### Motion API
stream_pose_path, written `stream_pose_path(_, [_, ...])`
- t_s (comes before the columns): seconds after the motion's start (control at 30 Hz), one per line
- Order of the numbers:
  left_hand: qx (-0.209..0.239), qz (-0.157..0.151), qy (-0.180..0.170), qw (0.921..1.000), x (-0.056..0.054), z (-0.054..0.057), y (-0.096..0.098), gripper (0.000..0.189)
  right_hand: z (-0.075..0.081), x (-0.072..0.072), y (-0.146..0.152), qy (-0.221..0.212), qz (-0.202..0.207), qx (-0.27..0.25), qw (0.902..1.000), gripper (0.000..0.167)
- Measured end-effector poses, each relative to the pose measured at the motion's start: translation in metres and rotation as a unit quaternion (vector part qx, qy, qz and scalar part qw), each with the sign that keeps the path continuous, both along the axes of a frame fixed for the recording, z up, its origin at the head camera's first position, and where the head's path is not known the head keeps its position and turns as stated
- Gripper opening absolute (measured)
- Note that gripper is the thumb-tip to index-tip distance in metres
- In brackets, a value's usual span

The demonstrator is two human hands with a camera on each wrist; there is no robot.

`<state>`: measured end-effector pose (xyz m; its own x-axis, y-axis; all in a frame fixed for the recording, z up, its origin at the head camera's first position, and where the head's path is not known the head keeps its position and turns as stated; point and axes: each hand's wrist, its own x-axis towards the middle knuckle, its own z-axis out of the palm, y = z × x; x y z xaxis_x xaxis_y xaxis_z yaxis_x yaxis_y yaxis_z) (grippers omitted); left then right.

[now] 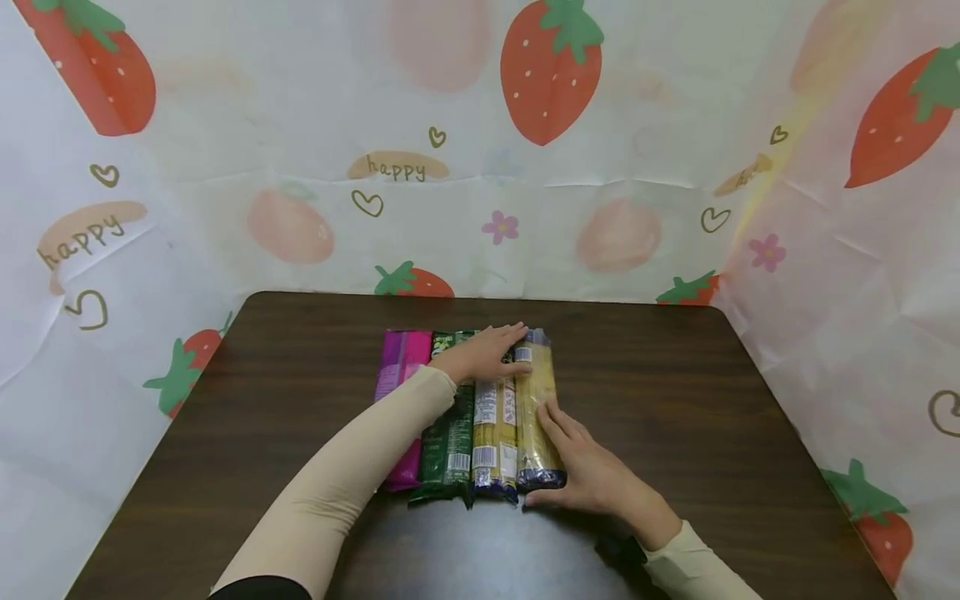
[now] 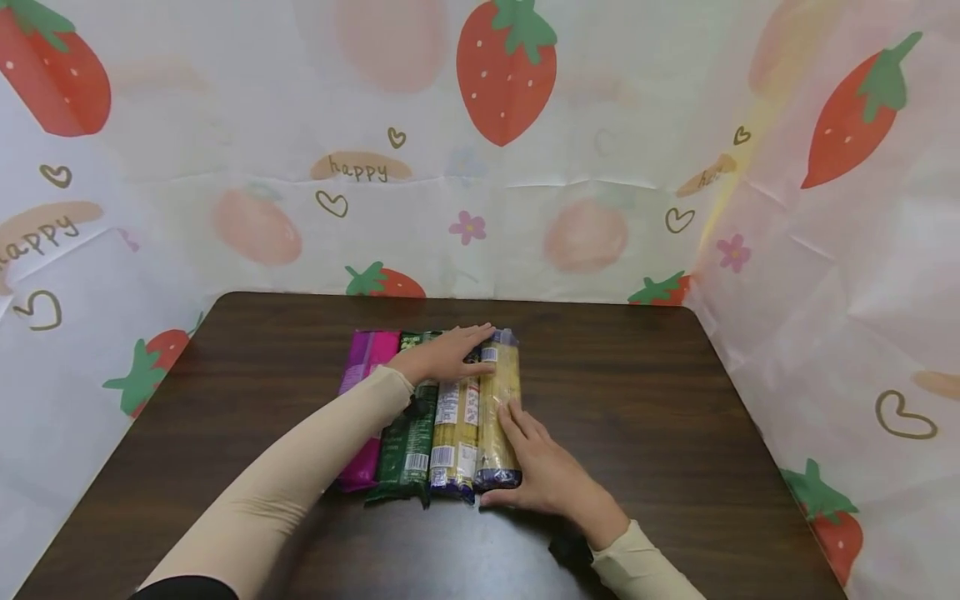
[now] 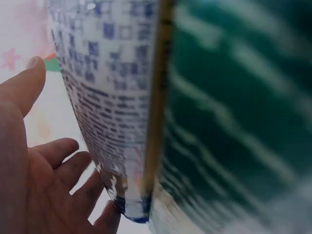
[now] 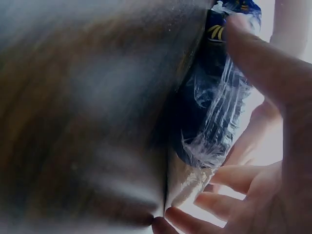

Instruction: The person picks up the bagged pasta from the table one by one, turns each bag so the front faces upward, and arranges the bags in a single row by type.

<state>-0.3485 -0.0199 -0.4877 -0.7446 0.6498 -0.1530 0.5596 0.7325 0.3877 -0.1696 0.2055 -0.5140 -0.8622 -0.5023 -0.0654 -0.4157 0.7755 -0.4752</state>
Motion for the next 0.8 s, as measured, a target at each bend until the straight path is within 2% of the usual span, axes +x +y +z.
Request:
stream_pose_path(0.13, [-0.022, 0.011, 0.004, 0.9997, 0.0, -0.001, 0.006, 0.087, -0.001, -0.001, -0.003, 0.006, 0.001, 0.024, 0.9997, 0.131])
stream_pose_path(0.37, [-0.068, 0.038, 0.01, 0.9969, -0.002, -0.001, 0.019, 0.089, 0.004, -0.004, -0.009, 0.003, -0.02, 0.034, 0.9992, 0.133])
stream_pose_path(0.57, [-0.049, 0.056, -0.003, 0.9973, -0.006, -0.001, 0.022, 0.085, 0.007, -0.008, -0.013, 0.005, -0.026, 0.062, 0.9977, 0.133])
stream_pose_path(0.7, [-0.062, 0.056, -0.009, 0.9965, -0.011, -0.006, 0.023, 0.085, 0.011, -0.01, -0.014, 0.006, -0.021, 0.074, 0.997, 0.133])
stream_pose_path(0.8, [-0.07, 0.055, -0.017, 0.9958, -0.012, -0.004, 0.022, 0.082, 0.013, -0.011, -0.015, 0.003, -0.018, 0.076, 0.9969, 0.133])
